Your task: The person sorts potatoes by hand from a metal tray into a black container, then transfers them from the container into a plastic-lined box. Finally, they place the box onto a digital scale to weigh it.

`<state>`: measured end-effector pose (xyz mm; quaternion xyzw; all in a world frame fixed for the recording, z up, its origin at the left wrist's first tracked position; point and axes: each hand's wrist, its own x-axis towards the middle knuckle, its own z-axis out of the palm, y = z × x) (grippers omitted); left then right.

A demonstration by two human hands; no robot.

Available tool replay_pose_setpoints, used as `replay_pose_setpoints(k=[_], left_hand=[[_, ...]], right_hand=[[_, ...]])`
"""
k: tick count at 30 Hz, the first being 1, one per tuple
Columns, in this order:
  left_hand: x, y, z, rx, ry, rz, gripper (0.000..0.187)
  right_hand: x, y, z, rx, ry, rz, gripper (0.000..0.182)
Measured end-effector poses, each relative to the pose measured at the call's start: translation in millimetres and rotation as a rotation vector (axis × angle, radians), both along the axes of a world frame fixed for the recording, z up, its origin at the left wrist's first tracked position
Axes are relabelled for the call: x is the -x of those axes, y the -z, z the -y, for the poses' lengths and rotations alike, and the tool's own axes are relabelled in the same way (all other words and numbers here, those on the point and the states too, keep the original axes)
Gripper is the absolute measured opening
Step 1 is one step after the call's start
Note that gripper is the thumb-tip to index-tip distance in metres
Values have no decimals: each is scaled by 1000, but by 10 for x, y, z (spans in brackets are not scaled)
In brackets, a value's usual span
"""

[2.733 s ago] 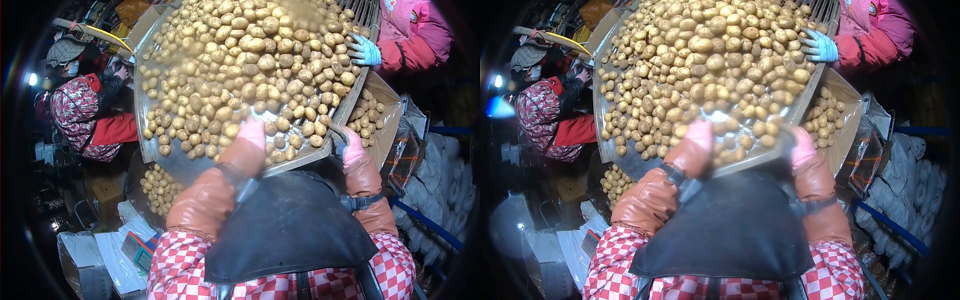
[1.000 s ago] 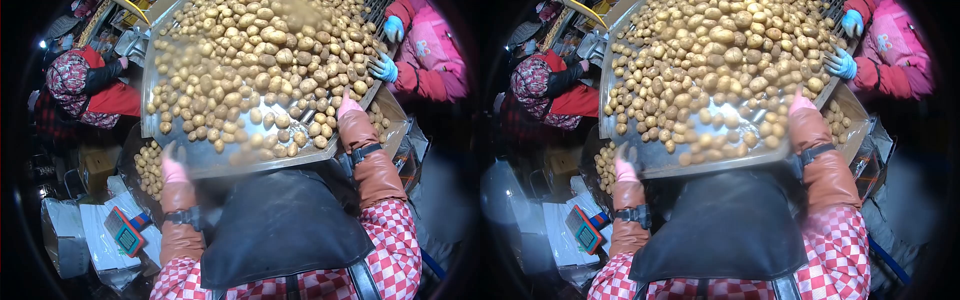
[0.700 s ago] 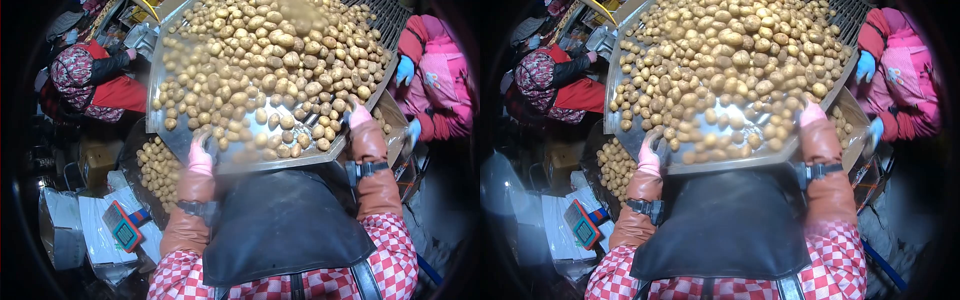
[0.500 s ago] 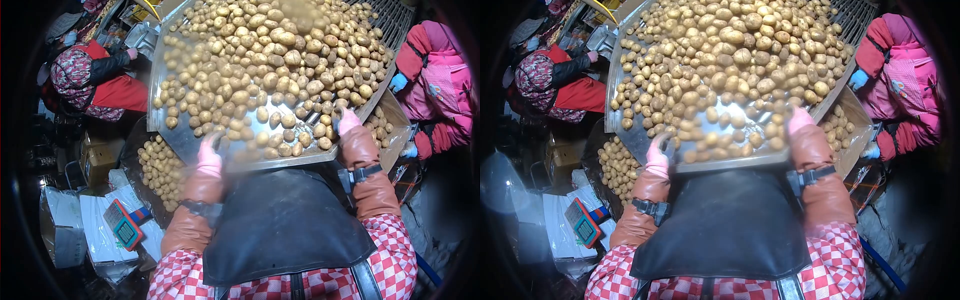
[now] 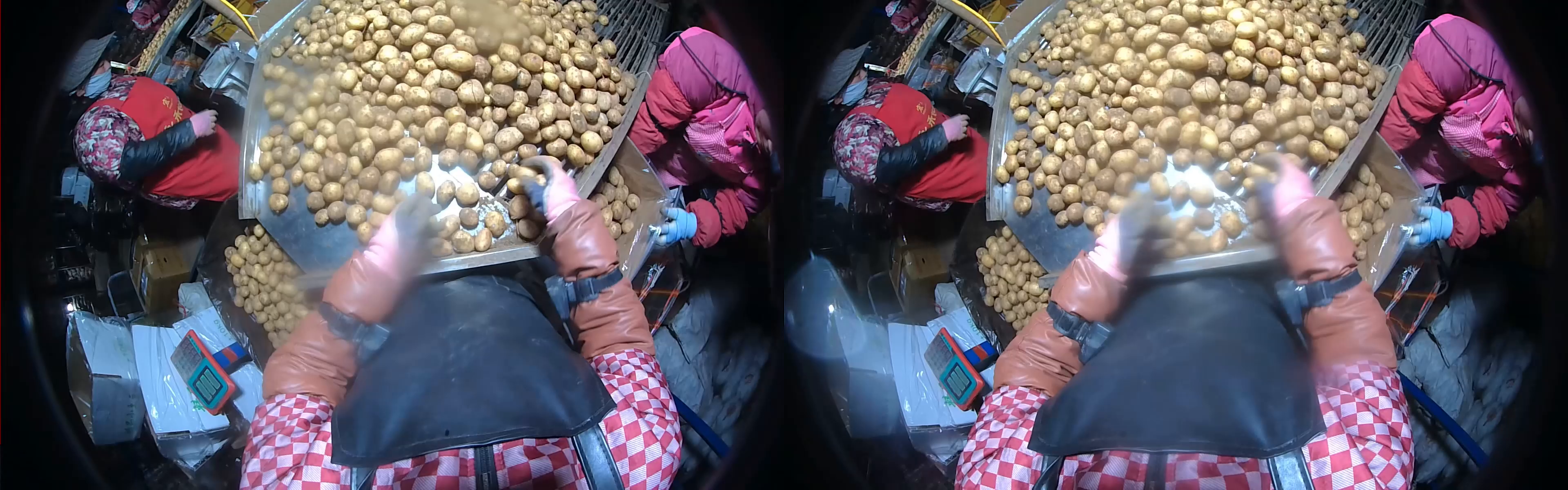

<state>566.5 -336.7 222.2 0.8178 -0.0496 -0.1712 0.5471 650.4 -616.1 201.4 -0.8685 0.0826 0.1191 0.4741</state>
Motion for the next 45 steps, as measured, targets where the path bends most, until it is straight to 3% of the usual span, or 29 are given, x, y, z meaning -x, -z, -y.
replay_pose_setpoints(k=[1,3,5,6,7,8,10,11,13,14,15,17,20,21,23,25,27,29,30,31,33,36,39,41,42,45], left_hand=[[-17,-79,57,137,-56,-79,38],[-42,-197,233,1092,-669,-806,37],[-32,206,103,222,-239,44,35],[1,295,-9,28,-116,164,34],[36,385,-121,-161,-11,300,35],[124,370,-338,-103,-15,155,34],[292,200,-693,270,-426,-179,36],[412,52,-890,585,-831,-370,39],[696,56,-1449,287,-1139,-231,37],[733,-39,-1618,482,-1326,-324,36],[765,-104,-1800,690,-1505,-405,39],[775,-16,-1877,475,-1532,-286,41],[808,554,-1819,-289,-966,-8,43],[626,620,-1647,440,-1137,-148,35],[420,736,-1340,71,-797,-101,32],[196,630,-1016,-243,-488,-14,35],[-6,909,-919,-256,-421,110,38],[-196,658,-640,-679,-300,160,43],[-303,605,-582,-648,-153,409,49],[-423,803,-597,-707,-69,526,51],[-540,900,-495,-799,-37,507,64],[-695,920,-336,-868,50,512,78],[-668,949,-271,-902,19,499,80],[-652,935,-247,-886,12,473,81],[-703,910,-219,-994,57,367,81],[-673,862,-232,-984,75,376,82]], right_hand=[[124,-110,-163,-121,-76,50,34],[344,-411,-555,-211,-450,142,40],[437,-544,-715,-344,-544,105,45],[466,-574,-732,-453,-525,54,47],[358,-425,-604,-356,-501,32,45],[249,-276,-476,-259,-479,7,44],[168,-161,-278,67,-502,-49,44],[217,-118,-218,205,-543,-43,45],[309,43,-130,382,-634,3,48],[296,-116,-263,532,-677,-127,54],[321,48,-279,614,-733,-74,57],[354,302,-375,669,-752,-81,58],[271,3,-462,620,-741,-223,57],[217,-77,-502,604,-721,-278,56],[264,39,-440,538,-526,-136,42],[307,68,-364,427,-405,-104,42],[407,412,-154,273,-318,-54,42],[549,265,-43,13,-217,1,44],[639,191,22,-88,-167,40,44],[724,170,129,-219,-154,262,47],[979,-151,416,-266,-68,390,49],[1332,-603,945,109,206,908,33],[1856,-1286,1388,107,896,975,41],[2193,-1635,1774,391,1035,1123,44],[2259,-1626,1987,455,1069,1155,42],[2271,-2067,2048,743,1175,1369,32]])
